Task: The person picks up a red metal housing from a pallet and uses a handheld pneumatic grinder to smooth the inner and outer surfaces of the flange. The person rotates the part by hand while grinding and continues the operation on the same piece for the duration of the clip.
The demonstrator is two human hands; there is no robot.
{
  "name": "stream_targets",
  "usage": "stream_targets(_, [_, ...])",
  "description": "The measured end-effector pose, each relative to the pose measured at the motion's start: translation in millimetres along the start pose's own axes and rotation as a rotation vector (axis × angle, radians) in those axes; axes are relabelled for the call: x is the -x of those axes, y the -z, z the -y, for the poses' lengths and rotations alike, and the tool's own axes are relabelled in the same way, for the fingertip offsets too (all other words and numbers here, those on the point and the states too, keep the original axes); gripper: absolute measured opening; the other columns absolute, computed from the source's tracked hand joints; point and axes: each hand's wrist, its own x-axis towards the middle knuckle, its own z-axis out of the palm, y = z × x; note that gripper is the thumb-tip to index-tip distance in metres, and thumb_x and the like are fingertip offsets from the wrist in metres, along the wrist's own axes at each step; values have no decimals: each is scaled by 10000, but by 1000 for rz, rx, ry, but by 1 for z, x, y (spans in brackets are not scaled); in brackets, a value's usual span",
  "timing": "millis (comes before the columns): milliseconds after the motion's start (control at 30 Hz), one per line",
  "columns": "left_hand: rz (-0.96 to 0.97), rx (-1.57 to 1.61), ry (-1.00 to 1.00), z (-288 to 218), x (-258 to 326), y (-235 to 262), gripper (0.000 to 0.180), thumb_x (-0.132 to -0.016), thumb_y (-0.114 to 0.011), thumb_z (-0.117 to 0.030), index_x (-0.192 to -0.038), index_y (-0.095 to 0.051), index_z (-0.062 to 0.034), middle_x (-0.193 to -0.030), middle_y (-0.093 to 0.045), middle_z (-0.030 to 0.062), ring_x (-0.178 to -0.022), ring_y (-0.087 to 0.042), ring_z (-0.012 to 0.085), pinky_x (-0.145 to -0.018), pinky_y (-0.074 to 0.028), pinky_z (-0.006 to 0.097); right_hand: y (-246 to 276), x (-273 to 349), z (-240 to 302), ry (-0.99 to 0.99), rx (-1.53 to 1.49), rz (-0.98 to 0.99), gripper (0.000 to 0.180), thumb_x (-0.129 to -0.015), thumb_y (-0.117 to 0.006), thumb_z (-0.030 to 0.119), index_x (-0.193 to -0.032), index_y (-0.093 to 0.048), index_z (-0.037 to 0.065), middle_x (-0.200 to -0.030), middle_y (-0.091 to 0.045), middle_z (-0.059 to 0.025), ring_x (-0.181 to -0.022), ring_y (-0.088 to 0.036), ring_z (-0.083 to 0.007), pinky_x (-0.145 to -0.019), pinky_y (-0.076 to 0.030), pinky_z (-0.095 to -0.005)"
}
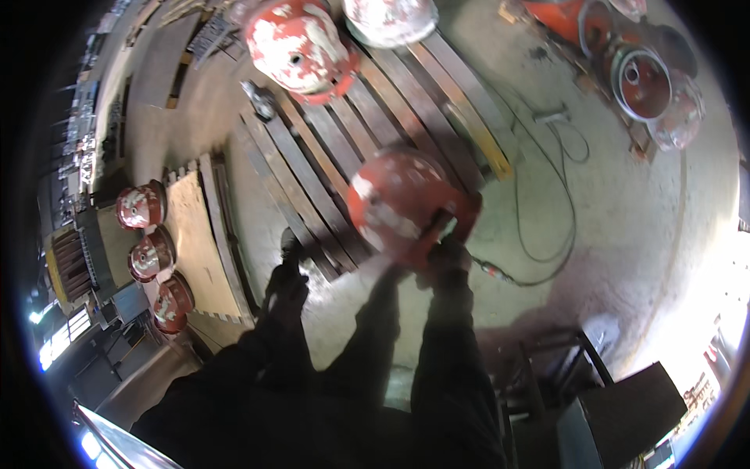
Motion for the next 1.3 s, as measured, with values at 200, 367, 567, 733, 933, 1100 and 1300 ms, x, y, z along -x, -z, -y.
stream_targets(200, [52,268,-24,1,-36,-61,213,-1008,-624,-236,-1172,-677,-110,-864,-651,82,-734,-589,216,-657,-496,372,34,-10,28,-965,-1804,-421,321,-941,-708,360,-921,-640,47,-724,-655,-70,-647,-638,-227,-606,-508,-380])
stream_targets(367, [183,564,229,12,-74,-112,401,-1040,-628,-278,-1332,-594,-6,-1159,-651,74,-1060,-581,146,-911,-486,313,36,-7,38,-880,-1946,-594,317,-959,-701,325,-940,-628,17,-713,-652,-90,-539,-585,-220,-538,-484,-361])
stream_targets(567, [141,705,463,21,-108,-164,425,-1048,-571,-366,-1291,-631,-22,-1137,-693,106,-1027,-643,208,-857,-527,370,36,-6,36,-894,-1776,-586,291,-962,-706,290,-987,-639,8,-704,-636,-89,-546,-596,-221,-525,-497,-352])
stream_targets(733, [204,1014,594,38,-95,-224,473,-1047,-567,-425,-1365,-611,-76,-1231,-668,124,-1134,-610,223,-946,-505,358,43,-10,44,-900,-1672,-597,294,-965,-712,273,-1040,-638,-1,-731,-636,-88,-575,-608,-212,-542,-521,-351])
stream_targets(933, [156,1250,723,39,-71,-257,661,-1012,-614,-536,-1502,-514,-104,-1309,-599,35,-1147,-569,172,-908,-505,369,31,-6,41,-788,-1734,-668,271,-984,-686,217,-1093,-609,-19,-748,-624,-98,-572,-587,-219,-532,-502,-364])
stream_targets(1100, [101,1240,675,41,-57,-272,708,-1017,-614,-527,-1559,-436,-110,-1401,-545,10,-1185,-559,198,-964,-453,389,28,-7,33,-806,-1735,-590,310,-998,-677,221,-1168,-564,-12,-738,-614,-103,-556,-577,-227,-515,-501,-364])
stream_targets(1300, [-89,1420,616,60,-46,-315,680,-988,-673,-511,-1533,-482,-151,-1419,-583,-12,-1166,-606,217,-945,-474,407,30,5,18,-603,-1625,-390,417,-1008,-666,364,-1212,-558,17,-882,-646,-89,-766,-641,-211,-702,-553,-371])
